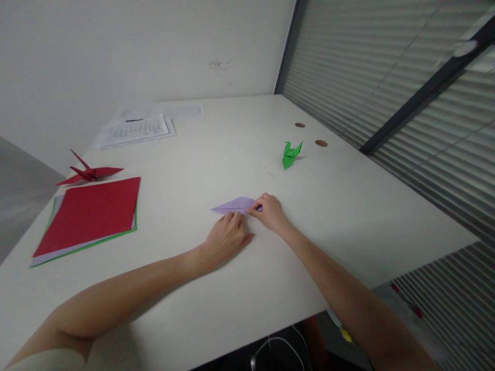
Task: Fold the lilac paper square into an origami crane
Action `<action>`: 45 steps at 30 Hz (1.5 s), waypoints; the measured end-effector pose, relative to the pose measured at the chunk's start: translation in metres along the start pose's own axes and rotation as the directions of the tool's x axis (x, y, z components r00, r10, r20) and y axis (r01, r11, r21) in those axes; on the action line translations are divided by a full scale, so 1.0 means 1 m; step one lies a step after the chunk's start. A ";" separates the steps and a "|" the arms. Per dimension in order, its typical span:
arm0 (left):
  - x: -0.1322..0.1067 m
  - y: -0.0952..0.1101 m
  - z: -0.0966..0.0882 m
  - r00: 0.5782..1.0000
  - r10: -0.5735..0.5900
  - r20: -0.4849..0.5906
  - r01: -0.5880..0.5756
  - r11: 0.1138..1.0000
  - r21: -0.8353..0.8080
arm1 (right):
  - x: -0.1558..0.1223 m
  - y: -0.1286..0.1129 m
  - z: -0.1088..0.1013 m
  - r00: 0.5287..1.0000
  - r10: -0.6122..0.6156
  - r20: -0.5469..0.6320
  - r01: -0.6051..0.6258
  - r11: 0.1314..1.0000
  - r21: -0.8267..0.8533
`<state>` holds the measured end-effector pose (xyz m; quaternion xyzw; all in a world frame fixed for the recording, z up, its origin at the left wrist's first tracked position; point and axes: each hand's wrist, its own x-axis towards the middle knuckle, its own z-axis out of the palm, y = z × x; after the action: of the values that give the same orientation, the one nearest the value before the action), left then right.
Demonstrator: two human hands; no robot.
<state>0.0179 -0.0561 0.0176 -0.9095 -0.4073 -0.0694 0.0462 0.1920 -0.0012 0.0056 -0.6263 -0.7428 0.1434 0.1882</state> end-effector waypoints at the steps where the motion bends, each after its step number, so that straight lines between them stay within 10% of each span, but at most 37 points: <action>1: 0.000 0.001 -0.001 1.000 -0.016 0.000 0.016 1.000 0.017 | 0.000 0.000 0.000 1.000 0.002 0.002 -0.002 1.000 -0.001; 38: 0.005 -0.004 -0.003 0.999 0.047 0.009 -0.046 0.997 -0.059 | -0.003 0.020 -0.011 0.989 0.121 -0.088 -0.133 0.980 -0.151; 45: 0.005 -0.006 -0.001 0.995 0.090 -0.041 -0.093 0.994 -0.060 | 0.002 0.031 -0.025 0.982 -0.008 -0.190 0.040 0.986 0.163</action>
<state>0.0163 -0.0484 0.0201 -0.9267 -0.3619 -0.0974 0.0288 0.2301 0.0054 0.0138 -0.6103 -0.7145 0.1422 0.3110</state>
